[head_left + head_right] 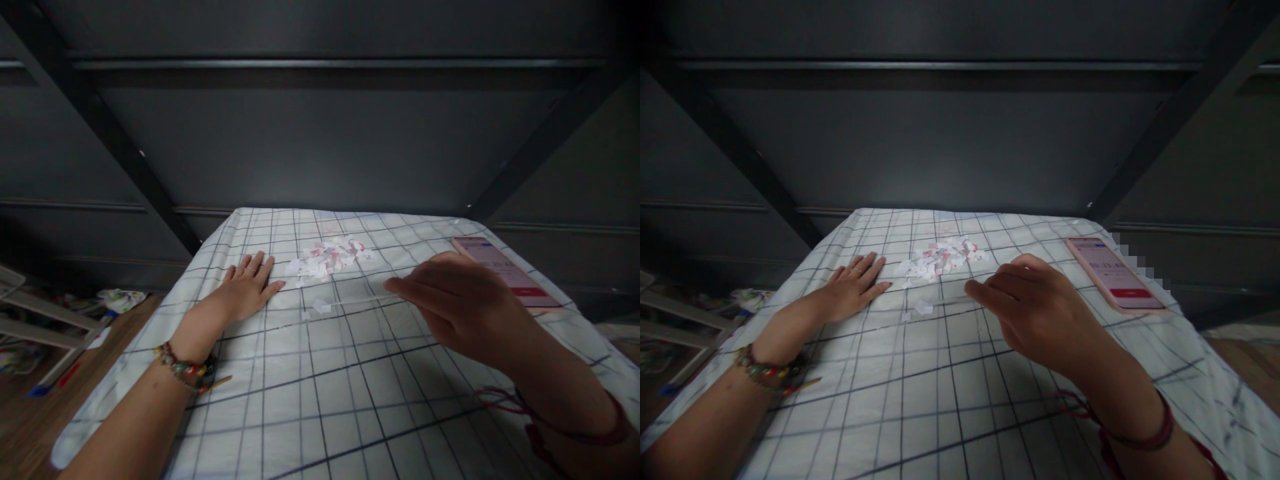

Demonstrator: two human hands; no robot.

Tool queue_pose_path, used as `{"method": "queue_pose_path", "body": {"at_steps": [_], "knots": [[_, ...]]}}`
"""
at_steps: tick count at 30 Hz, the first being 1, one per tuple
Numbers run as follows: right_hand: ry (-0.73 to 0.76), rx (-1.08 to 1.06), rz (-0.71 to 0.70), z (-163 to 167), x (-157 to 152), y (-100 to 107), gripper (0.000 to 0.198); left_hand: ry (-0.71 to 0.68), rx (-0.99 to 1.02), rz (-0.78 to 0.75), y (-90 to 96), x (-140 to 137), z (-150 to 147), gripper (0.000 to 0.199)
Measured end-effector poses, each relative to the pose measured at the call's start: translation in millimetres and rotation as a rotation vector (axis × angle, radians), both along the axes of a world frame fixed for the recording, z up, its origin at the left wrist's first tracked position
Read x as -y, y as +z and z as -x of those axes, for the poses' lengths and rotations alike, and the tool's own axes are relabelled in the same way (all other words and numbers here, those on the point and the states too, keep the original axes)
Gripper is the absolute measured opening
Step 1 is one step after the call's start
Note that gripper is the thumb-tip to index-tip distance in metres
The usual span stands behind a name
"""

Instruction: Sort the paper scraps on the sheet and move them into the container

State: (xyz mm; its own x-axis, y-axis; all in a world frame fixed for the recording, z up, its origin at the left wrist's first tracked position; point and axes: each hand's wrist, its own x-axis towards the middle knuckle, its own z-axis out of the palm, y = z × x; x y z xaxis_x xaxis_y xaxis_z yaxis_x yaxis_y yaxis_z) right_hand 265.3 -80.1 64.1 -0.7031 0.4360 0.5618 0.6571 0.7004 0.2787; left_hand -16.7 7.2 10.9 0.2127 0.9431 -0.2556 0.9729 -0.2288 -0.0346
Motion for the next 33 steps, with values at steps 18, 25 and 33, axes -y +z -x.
{"method": "queue_pose_path", "body": {"at_steps": [18,25,33], "knots": [[-0.055,-0.008,0.011,-3.5,-4.7,-1.3,0.027,-0.011,-0.037,0.001,-1.9,-0.2,0.6,0.063],[-0.052,-0.020,0.039,-5.4,-6.0,-2.4,0.027,-0.008,-0.035,0.004,-3.0,-0.8,1.8,0.064],[-0.040,-0.017,-0.039,-7.7,-7.9,-2.2,0.026,-0.002,-0.033,0.008,-2.3,0.1,1.5,0.062]]}}
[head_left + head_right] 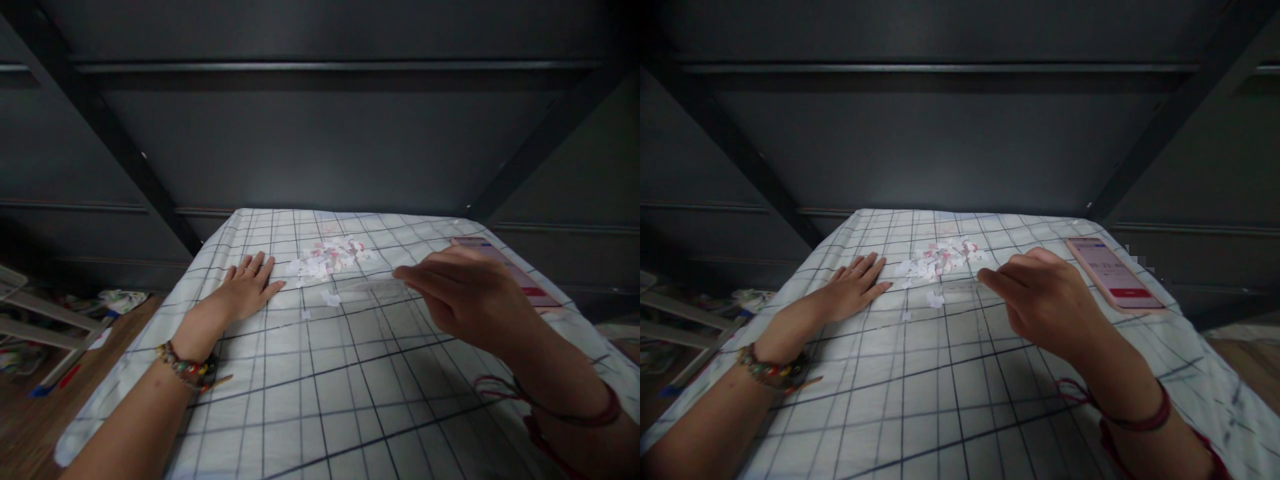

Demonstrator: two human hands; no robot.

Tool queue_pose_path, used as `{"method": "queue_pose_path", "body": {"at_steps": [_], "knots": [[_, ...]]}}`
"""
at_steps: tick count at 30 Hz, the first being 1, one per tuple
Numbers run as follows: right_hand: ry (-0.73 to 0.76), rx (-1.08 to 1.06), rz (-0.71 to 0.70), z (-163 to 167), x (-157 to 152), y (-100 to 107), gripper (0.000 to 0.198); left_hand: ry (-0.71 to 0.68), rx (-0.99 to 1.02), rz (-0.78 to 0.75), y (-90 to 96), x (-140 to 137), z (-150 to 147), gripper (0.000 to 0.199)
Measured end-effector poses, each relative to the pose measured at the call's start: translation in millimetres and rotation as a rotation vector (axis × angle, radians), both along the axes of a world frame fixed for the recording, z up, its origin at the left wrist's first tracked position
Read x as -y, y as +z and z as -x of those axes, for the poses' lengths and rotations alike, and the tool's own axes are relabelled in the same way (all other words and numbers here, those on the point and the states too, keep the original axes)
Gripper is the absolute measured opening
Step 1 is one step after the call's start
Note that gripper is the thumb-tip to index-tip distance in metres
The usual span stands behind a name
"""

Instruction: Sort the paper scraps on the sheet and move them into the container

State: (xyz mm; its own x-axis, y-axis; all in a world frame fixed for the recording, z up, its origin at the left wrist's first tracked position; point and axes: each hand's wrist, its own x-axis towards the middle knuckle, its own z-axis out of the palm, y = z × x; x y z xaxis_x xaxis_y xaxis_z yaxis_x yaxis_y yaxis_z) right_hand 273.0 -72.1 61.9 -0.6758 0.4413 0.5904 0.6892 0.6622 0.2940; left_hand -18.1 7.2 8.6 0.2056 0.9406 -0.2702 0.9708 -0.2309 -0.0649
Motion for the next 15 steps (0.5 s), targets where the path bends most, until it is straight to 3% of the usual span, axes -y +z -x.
{"method": "queue_pose_path", "body": {"at_steps": [11,15], "knots": [[-0.096,0.014,0.007,-5.1,-1.3,-4.2,0.025,-0.002,0.003,0.004,1.4,0.3,-0.3,0.063],[-0.086,0.009,0.068,-4.0,0.0,-2.8,0.025,-0.011,0.003,-0.009,0.8,0.2,-0.3,0.063]]}}
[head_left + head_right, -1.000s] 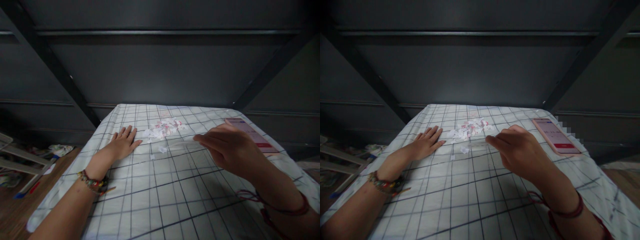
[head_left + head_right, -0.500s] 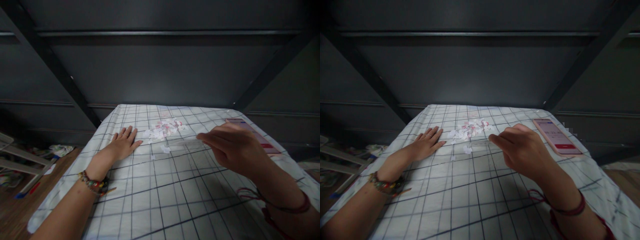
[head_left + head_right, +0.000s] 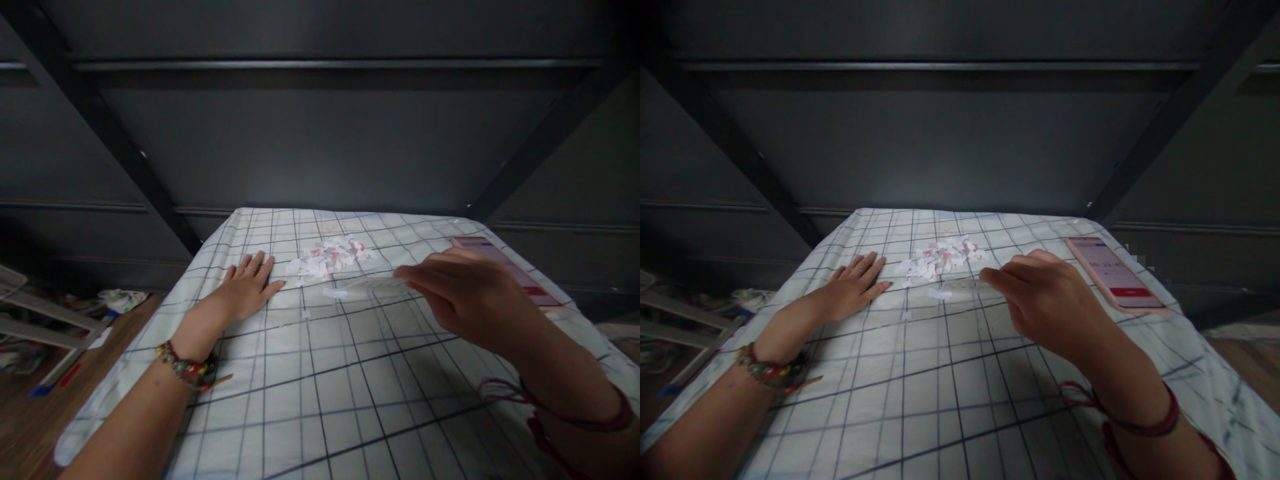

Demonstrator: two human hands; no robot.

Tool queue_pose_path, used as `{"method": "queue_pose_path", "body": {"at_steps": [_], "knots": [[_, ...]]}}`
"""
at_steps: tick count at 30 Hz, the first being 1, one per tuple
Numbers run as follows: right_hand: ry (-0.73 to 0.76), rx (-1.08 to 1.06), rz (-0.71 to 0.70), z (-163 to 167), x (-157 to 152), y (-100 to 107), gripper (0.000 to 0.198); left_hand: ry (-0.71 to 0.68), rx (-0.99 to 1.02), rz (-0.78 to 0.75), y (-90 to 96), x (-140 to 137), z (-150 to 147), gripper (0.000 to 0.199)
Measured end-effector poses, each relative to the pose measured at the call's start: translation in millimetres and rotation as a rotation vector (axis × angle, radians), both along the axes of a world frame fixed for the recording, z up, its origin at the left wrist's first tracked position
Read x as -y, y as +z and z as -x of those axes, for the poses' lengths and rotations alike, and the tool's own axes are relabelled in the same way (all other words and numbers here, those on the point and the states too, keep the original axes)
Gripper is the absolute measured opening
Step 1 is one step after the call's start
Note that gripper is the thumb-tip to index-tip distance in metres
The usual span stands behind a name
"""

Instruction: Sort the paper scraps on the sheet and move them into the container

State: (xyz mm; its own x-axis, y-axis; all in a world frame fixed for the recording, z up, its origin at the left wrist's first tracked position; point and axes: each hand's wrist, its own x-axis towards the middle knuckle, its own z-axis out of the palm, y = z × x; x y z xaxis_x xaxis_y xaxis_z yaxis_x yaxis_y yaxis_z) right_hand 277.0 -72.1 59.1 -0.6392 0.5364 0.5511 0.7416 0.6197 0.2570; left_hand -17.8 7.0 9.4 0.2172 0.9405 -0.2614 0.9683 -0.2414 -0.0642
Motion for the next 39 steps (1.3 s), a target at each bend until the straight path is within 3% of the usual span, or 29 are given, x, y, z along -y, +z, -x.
{"method": "queue_pose_path", "body": {"at_steps": [7,12,17,22,27,31,35,39], "knots": [[0.025,-0.069,0.082,-2.0,1.6,0.9,0.021,0.006,0.000,0.004,-1.9,-1.1,-0.5,0.063],[0.015,-0.065,0.030,1.5,0.0,-1.7,0.022,0.006,0.001,0.002,-0.4,-0.3,-0.4,0.063],[0.075,-0.051,0.122,1.1,-0.2,0.5,0.023,0.001,0.001,-0.005,1.9,0.3,-0.9,0.064],[0.077,-0.108,-0.029,4.7,0.8,-0.3,0.025,-0.007,0.020,-0.014,0.2,-0.4,0.1,0.065],[0.069,-0.069,-0.206,41.8,2.5,-11.2,0.019,-0.003,0.021,-0.005,0.8,-0.7,-0.5,0.066],[0.101,-0.037,-0.167,59.0,4.1,-16.8,0.016,-0.010,0.009,-0.005,1.4,-0.4,-0.5,0.067],[0.112,-0.062,-0.090,49.7,5.9,-12.7,0.023,-0.012,0.023,-0.003,-0.3,-0.5,1.5,0.066],[0.058,-0.141,-0.152,45.3,2.9,-12.3,0.028,-0.011,0.035,-0.007,-1.9,-0.5,2.9,0.068]]}}
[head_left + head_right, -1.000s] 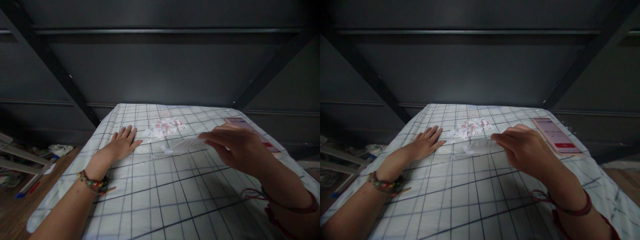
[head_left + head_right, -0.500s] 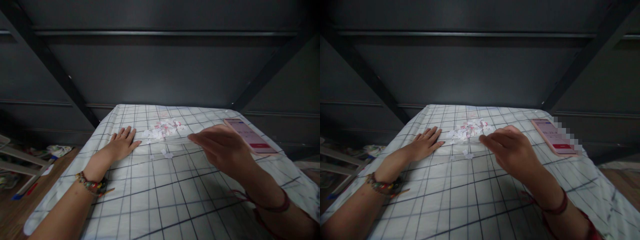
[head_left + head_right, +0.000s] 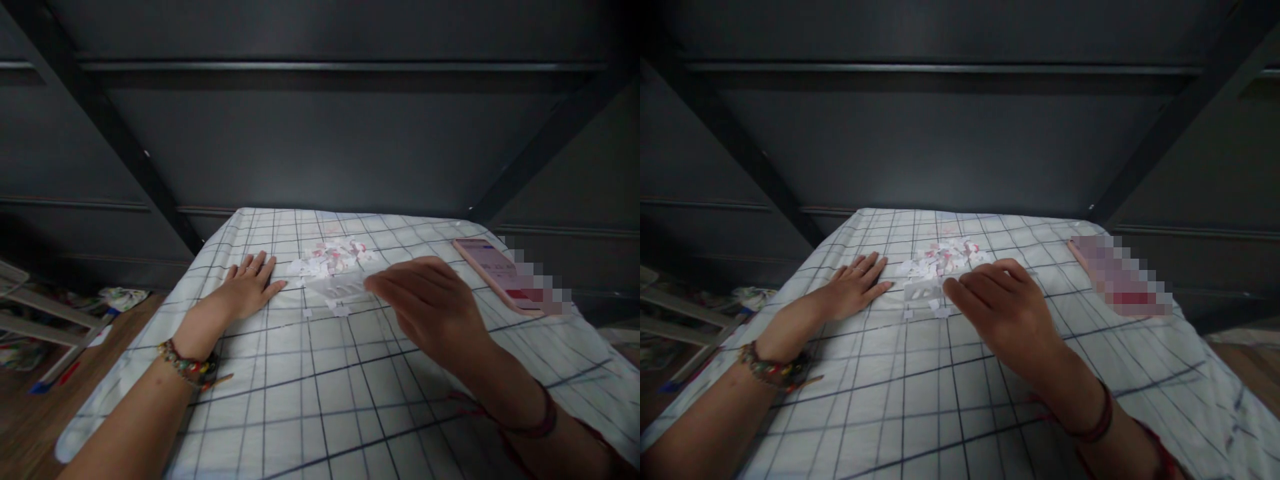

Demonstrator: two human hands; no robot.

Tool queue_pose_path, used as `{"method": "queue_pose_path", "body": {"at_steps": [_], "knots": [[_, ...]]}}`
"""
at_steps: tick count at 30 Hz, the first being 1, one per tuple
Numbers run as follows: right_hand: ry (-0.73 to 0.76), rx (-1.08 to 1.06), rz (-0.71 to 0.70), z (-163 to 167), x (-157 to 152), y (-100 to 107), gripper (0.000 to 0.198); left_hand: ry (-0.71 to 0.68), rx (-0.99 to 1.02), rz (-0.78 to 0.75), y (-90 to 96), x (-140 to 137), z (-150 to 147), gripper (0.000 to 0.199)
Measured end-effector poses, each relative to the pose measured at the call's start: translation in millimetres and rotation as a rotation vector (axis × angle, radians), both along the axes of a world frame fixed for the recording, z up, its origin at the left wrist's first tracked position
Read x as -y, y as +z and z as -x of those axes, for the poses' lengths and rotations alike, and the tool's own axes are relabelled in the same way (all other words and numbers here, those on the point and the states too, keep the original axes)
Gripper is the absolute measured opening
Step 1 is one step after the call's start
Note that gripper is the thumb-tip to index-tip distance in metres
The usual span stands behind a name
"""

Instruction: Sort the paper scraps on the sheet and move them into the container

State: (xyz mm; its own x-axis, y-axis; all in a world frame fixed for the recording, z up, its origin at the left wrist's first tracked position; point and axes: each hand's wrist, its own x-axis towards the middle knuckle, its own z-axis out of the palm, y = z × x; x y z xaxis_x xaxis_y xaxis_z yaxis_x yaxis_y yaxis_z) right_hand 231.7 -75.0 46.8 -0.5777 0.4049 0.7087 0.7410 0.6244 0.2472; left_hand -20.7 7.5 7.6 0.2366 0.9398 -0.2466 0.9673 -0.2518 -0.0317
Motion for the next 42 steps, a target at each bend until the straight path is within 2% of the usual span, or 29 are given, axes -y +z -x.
{"method": "queue_pose_path", "body": {"at_steps": [2,6,11,16,21,26,33,36,39,42], "knots": [[-0.007,0.004,-0.037,4.1,-3.1,-3.4,0.025,-0.003,0.002,0.002,0.5,0.4,-0.1,0.068],[0.021,0.106,0.060,5.6,-3.9,-3.6,0.027,-0.001,0.003,0.003,3.4,1.9,-1.0,0.067],[0.091,0.041,0.115,-10.0,0.7,6.5,0.033,0.000,-0.010,0.004,5.7,3.1,-1.4,0.067],[0.086,0.007,0.078,-4.6,-6.1,-1.8,0.027,0.009,-0.013,0.020,7.1,2.8,-2.6,0.066],[0.158,0.015,0.183,-15.1,-6.3,2.1,0.029,0.004,-0.014,0.005,8.2,3.0,-3.7,0.066],[0.127,-0.023,0.131,-22.2,-5.3,5.5,0.025,-0.011,0.001,-0.006,4.3,2.2,-2.4,0.067],[0.134,0.011,0.236,-31.4,-7.3,8.5,0.029,0.006,-0.028,0.006,2.5,0.2,-2.2,0.065],[0.129,-0.059,0.213,-40.0,-7.6,11.8,0.026,0.002,-0.034,0.007,2.3,0.0,-2.1,0.065],[0.174,-0.141,0.165,-34.4,-9.1,8.6,0.025,-0.001,-0.037,0.001,1.7,0.0,-2.8,0.065],[0.222,-0.092,0.242,-25.5,-10.5,4.9,0.026,0.012,-0.036,0.009,1.8,-0.1,-3.9,0.065]]}}
